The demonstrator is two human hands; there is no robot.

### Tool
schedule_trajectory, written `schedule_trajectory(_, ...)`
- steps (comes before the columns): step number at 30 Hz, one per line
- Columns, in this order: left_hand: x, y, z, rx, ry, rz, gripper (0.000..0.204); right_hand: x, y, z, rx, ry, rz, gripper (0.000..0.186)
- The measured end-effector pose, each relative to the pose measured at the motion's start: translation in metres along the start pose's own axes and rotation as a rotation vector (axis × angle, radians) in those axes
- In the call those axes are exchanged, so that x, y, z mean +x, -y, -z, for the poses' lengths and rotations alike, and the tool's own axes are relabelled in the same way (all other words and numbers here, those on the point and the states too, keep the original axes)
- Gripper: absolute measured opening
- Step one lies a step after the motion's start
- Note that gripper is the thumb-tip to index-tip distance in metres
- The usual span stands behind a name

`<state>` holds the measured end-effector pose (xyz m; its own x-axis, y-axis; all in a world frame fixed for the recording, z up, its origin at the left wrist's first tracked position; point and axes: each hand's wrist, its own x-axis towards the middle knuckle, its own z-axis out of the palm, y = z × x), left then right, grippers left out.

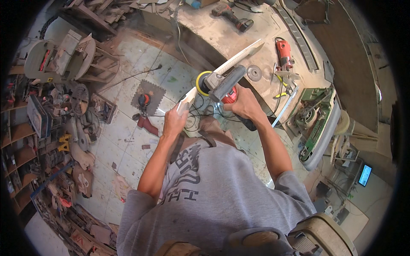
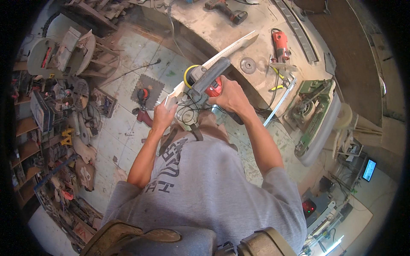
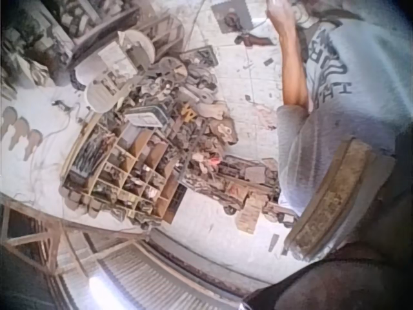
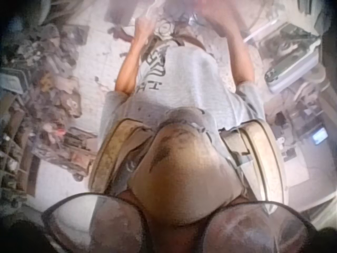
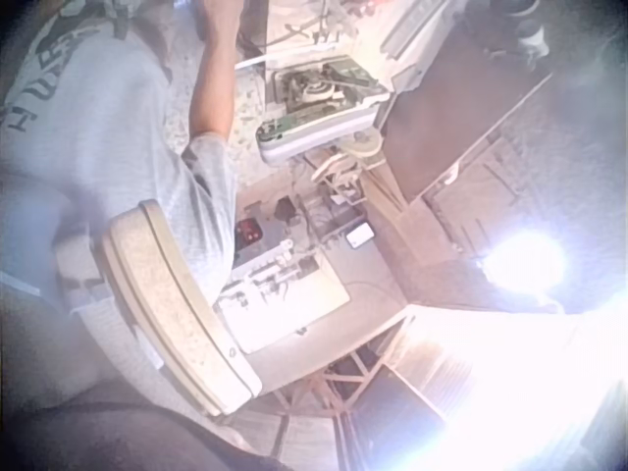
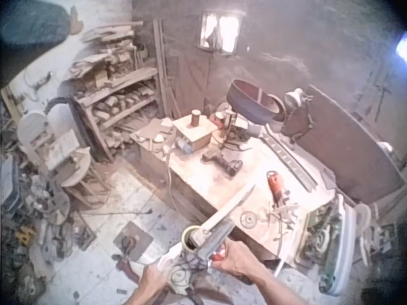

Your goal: The person uses a handheld power sander to sand the back of a wooden guitar neck on a workbench, then rotates the neck to show different sides.

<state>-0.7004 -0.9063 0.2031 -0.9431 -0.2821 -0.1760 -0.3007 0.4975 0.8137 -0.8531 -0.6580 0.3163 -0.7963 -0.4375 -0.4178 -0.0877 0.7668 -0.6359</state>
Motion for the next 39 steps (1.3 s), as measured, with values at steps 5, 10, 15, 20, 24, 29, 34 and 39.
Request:
schedule_trajectory(5, -0.001, -0.008, 0.004, 0.005, 0.025, 0.016, 0.038, 0.009, -0.013, 0.003, 0.019, -0.123, 0.03, 0.075)
schedule_trajectory(10, -0.002, -0.012, 0.005, -0.067, 0.059, 0.131, 0.035, 0.005, -0.01, -0.009, 0.021, -0.02, 0.057, 0.074)
schedule_trajectory(15, 0.001, -0.012, 0.008, -0.125, 0.135, 0.261, 0.031, 0.01, -0.02, -0.008, 0.033, -0.117, 0.02, 0.075)
schedule_trajectory(20, 0.0, -0.018, 0.006, -0.295, 0.16, 0.337, 0.025, 0.016, -0.029, -0.003, 0.066, -0.108, 0.039, 0.077)
schedule_trajectory(24, 0.0, -0.022, 0.005, -0.437, 0.183, 0.444, 0.02, 0.011, -0.023, -0.012, 0.035, -0.028, 0.063, 0.078)
schedule_trajectory(29, 0.004, -0.024, 0.01, -0.61, 0.246, 0.51, 0.021, 0.016, -0.039, -0.009, 0.051, -0.155, 0.022, 0.078)
schedule_trajectory(34, 0.002, -0.028, 0.009, -0.611, 0.235, 0.544, 0.027, 0.01, -0.035, -0.022, 0.028, -0.073, 0.074, 0.073)
schedule_trajectory(39, -0.001, -0.029, 0.008, -0.676, 0.231, 0.554, 0.021, 0.011, -0.035, -0.017, 0.02, -0.118, 0.057, 0.073)
